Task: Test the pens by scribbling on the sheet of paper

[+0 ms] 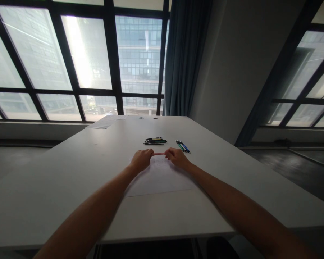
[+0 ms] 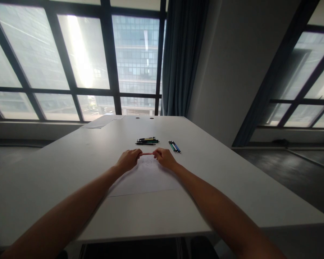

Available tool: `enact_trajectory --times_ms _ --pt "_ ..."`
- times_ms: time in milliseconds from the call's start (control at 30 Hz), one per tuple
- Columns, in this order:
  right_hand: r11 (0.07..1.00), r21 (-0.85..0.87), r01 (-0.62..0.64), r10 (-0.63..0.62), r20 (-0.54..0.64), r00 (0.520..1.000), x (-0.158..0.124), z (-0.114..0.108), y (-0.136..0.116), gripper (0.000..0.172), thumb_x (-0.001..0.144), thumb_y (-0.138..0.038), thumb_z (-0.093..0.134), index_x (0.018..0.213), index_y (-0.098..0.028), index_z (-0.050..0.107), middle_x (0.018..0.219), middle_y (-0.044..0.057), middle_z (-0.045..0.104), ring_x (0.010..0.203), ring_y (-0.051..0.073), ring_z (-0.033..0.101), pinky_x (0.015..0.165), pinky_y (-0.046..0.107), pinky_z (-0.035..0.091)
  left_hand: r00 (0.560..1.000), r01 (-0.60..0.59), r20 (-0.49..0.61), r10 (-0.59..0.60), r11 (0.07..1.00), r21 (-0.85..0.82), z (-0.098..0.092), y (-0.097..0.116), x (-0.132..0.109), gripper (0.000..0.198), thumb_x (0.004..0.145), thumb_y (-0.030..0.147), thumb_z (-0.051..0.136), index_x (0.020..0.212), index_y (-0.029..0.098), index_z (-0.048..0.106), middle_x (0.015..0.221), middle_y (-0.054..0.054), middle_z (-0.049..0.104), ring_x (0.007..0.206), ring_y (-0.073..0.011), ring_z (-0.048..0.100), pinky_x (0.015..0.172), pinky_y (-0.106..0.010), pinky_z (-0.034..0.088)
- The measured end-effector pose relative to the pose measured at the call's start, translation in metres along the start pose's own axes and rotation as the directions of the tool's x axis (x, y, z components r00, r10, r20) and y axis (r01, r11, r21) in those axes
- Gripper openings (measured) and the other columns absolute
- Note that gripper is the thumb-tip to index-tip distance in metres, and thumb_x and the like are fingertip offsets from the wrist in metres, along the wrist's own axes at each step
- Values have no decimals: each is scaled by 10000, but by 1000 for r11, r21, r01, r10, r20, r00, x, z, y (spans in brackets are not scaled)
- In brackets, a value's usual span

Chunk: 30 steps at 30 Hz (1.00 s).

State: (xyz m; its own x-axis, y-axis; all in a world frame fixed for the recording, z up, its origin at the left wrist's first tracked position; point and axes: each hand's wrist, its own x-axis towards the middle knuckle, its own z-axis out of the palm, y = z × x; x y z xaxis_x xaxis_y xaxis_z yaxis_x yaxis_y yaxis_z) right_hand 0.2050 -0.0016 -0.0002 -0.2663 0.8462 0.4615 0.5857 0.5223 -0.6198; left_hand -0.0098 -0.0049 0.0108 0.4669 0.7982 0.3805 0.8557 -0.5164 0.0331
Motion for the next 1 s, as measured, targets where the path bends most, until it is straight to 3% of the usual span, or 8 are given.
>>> enact_trajectory --times_ms 300,467,600,733,1000 --pt "997 28 75 -70 -128 989 0 1 -4 33 749 -181 613 758 -168 642 711 21 665 624 137 609 607 246 464 1000 9 27 -7 996 -88 -1 1 -1 207 967 272 366 1026 216 557 999 -53 686 860 -185 645 723 -273 443" --pt "996 62 66 -55 -164 985 0 1 -3 154 796 -286 616 879 -160 652 810 52 689 650 145 625 616 255 483 1000 -20 0 20 993 -119 1 0 -1 192 960 269 381 1037 224 551 1003 -43 683 858 -185 642 717 -271 441" --pt "999 40 12 -8 -99 995 0 2 -1 243 877 -336 517 802 -156 662 702 39 679 602 139 608 573 247 450 1000 -31 -10 30 994 -109 2 -1 0 205 963 279 369 1038 222 551 993 -45 685 840 -190 640 699 -274 439" --pt "998 49 26 -22 -88 996 0 1 -1 153 833 -268 566 797 -160 668 695 31 682 624 142 616 597 251 458 1000 -27 -3 27 994 -109 2 0 0 204 963 284 369 1029 223 552 978 -46 686 836 -194 640 692 -274 437" --pt "994 37 103 -95 -187 978 1 -1 0 38 752 -212 629 764 -180 646 773 31 665 646 143 602 618 272 482 1000 -8 -4 8 990 -138 3 -1 1 179 954 263 387 1021 223 547 980 -47 685 831 -193 640 692 -276 437"
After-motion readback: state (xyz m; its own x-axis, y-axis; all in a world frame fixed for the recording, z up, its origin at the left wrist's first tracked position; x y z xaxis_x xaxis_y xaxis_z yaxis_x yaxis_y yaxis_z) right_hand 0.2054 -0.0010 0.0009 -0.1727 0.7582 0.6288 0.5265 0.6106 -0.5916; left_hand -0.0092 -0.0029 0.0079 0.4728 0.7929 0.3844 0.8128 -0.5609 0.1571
